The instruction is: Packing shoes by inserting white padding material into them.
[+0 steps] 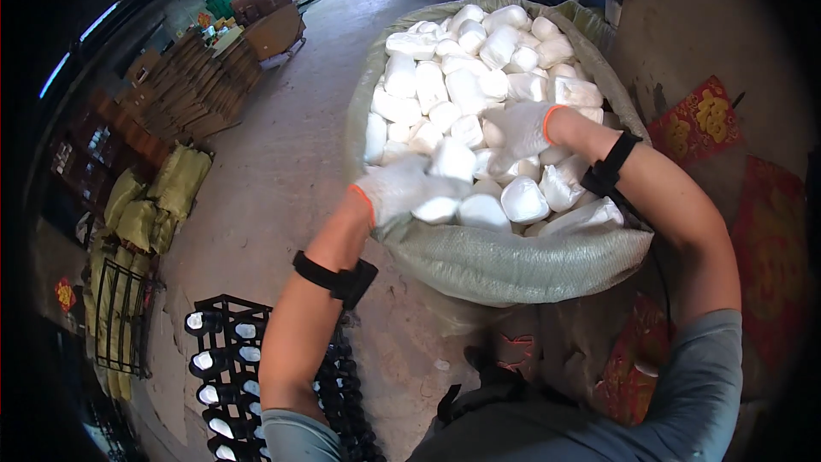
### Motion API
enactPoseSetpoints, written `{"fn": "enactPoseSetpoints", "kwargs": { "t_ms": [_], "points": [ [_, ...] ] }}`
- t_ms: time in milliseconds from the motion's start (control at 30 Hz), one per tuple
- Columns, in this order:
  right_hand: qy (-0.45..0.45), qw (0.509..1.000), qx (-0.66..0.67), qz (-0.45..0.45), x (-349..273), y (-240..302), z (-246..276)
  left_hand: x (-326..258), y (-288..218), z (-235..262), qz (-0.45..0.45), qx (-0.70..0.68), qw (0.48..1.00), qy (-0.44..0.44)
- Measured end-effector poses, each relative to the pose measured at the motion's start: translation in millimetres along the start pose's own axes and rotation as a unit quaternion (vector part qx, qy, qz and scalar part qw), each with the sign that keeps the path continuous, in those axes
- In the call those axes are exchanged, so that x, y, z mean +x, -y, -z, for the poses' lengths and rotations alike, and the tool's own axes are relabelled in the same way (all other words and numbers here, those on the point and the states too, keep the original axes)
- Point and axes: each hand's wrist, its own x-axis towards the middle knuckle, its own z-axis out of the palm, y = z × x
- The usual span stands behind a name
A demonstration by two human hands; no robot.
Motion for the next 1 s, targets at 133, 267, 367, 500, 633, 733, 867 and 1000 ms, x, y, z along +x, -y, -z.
{"fn": "enactPoseSetpoints", "kwargs": {
  "t_ms": [133, 267, 367, 500, 633, 733, 867, 1000],
  "points": [
    [0.046, 0.996, -0.067, -0.022, -17, 35, 0, -6, -42, -7, 0.051, -0.043, 0.997, 0.031],
    [0.073, 0.991, -0.111, -0.019, -24, 41, -4, 2, -44, -19, 0.119, 0.031, 0.991, 0.055],
    [0.082, 0.989, -0.125, -0.020, -33, 42, 0, -1, -19, -21, 0.091, 0.042, 0.993, -0.055],
    [0.022, 0.996, -0.077, -0.025, -39, 22, -7, -18, -28, -20, 0.067, -0.184, 0.967, -0.166],
    [0.034, 0.998, -0.048, -0.034, -46, 20, -3, -22, -21, -28, -0.061, -0.272, 0.933, -0.228],
    [0.021, 0.995, -0.092, -0.031, -59, 44, 5, -32, -29, -35, -0.104, -0.263, 0.919, -0.275],
    [0.013, 0.975, -0.214, 0.058, -32, 52, -36, -31, -6, -37, -0.167, -0.444, 0.844, -0.249],
    [-0.129, 0.963, -0.174, 0.160, -56, -15, -39, -50, -41, -47, -0.256, -0.573, 0.736, -0.255]
  ]
}}
